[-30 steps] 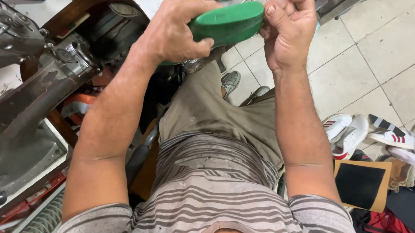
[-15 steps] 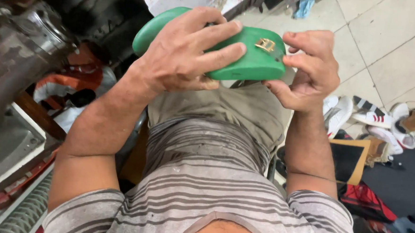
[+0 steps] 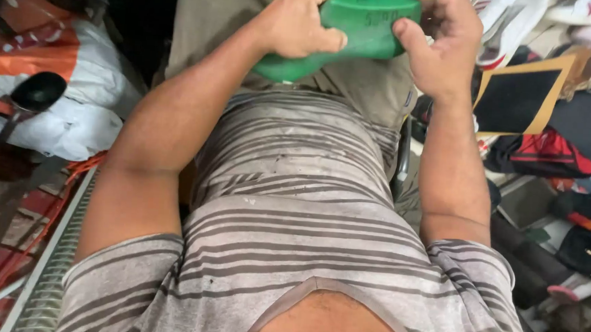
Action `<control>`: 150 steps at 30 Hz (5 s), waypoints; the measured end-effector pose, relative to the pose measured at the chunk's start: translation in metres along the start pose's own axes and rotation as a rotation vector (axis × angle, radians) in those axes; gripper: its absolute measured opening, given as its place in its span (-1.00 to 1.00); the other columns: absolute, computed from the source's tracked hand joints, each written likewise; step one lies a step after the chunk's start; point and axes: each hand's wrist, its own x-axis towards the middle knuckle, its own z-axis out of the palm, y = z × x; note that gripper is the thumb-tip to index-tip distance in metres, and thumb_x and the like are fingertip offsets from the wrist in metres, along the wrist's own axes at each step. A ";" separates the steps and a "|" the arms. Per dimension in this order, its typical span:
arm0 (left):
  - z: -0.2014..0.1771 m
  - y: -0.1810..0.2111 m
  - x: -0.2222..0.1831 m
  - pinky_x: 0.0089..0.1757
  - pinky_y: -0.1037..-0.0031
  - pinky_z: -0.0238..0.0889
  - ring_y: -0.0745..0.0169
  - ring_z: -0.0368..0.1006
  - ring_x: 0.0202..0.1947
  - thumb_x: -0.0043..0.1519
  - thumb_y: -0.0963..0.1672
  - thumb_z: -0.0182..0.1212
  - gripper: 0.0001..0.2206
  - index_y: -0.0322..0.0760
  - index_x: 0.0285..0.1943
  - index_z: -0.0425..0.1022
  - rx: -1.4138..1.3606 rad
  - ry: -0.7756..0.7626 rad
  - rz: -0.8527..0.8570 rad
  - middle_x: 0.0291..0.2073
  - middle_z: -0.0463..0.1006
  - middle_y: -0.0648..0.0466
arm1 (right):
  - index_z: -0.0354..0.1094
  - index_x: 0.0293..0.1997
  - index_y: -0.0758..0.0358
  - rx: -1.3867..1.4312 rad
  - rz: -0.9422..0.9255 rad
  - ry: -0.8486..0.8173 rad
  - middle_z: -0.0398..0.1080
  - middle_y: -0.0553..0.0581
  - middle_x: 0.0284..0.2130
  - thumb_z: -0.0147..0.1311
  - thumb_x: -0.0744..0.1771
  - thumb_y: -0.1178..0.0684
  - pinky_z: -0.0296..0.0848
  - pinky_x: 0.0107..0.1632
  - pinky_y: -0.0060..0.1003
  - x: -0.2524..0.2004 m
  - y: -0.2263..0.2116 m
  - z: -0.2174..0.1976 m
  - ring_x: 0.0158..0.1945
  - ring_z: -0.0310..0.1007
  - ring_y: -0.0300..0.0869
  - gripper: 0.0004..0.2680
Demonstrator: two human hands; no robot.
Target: Repairing a green shoe mold by applying protective material, marking it with a pen, and using a hammer.
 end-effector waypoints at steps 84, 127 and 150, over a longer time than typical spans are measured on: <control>0.062 -0.072 -0.014 -0.43 0.43 0.15 0.40 0.25 -0.49 0.07 -0.14 0.24 -0.82 -0.05 -0.42 0.26 -0.632 0.050 -0.490 -0.49 0.33 0.25 | 0.22 0.18 0.28 0.201 0.416 -0.215 0.52 0.18 -0.05 0.31 0.38 0.36 0.64 0.06 -0.23 -0.004 0.051 0.009 0.04 0.57 -0.14 -0.68; 0.058 -0.046 -0.011 -0.21 0.44 0.30 0.43 0.47 -0.24 0.07 0.17 0.35 -0.63 0.02 -0.18 0.51 -0.140 -0.062 -0.504 -0.30 0.55 0.31 | 0.36 -0.15 0.23 0.120 0.366 -0.089 0.40 -0.08 -0.23 0.50 0.35 0.28 0.47 -0.15 -0.29 -0.018 0.070 0.017 -0.12 0.37 -0.31 -0.76; 0.034 0.047 -0.090 -0.03 -0.20 0.38 -0.43 0.47 -0.06 0.38 -0.18 0.37 -0.72 -0.64 0.01 0.43 0.192 0.169 0.591 -0.03 0.50 -0.35 | 0.01 0.43 0.13 0.187 -0.378 -0.070 0.47 0.36 -0.13 0.42 0.28 0.21 0.49 0.28 0.16 -0.101 -0.017 0.048 0.13 0.37 0.18 -0.39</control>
